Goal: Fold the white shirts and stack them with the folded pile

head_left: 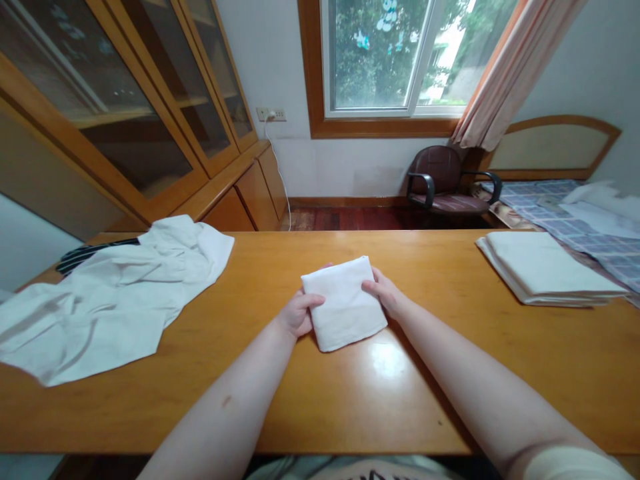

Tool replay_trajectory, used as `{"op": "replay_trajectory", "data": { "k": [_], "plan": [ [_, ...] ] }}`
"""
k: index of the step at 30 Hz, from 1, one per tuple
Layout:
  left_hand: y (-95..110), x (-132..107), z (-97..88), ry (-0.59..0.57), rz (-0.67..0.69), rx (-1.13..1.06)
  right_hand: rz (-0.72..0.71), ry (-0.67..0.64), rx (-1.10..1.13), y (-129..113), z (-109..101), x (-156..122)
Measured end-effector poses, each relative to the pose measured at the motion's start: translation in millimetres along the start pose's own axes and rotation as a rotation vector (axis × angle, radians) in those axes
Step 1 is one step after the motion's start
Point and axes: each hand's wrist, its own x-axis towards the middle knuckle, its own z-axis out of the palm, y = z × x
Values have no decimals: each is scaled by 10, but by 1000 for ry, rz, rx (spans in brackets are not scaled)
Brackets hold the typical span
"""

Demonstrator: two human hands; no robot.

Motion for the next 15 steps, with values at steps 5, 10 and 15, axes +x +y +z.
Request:
{"op": "replay_trajectory", "data": {
  "k": [5,10,15],
  "plan": [
    [20,-9,-2,-44,-18,30,39,-75,31,-101,-23,-46],
    [24,-12,-27,-76,-22,77,115,-249,48,-156,-44,-94],
    [33,-26,-25,-57,5,137,205,-346,-82,-120,-72,-121]
  ]
}}
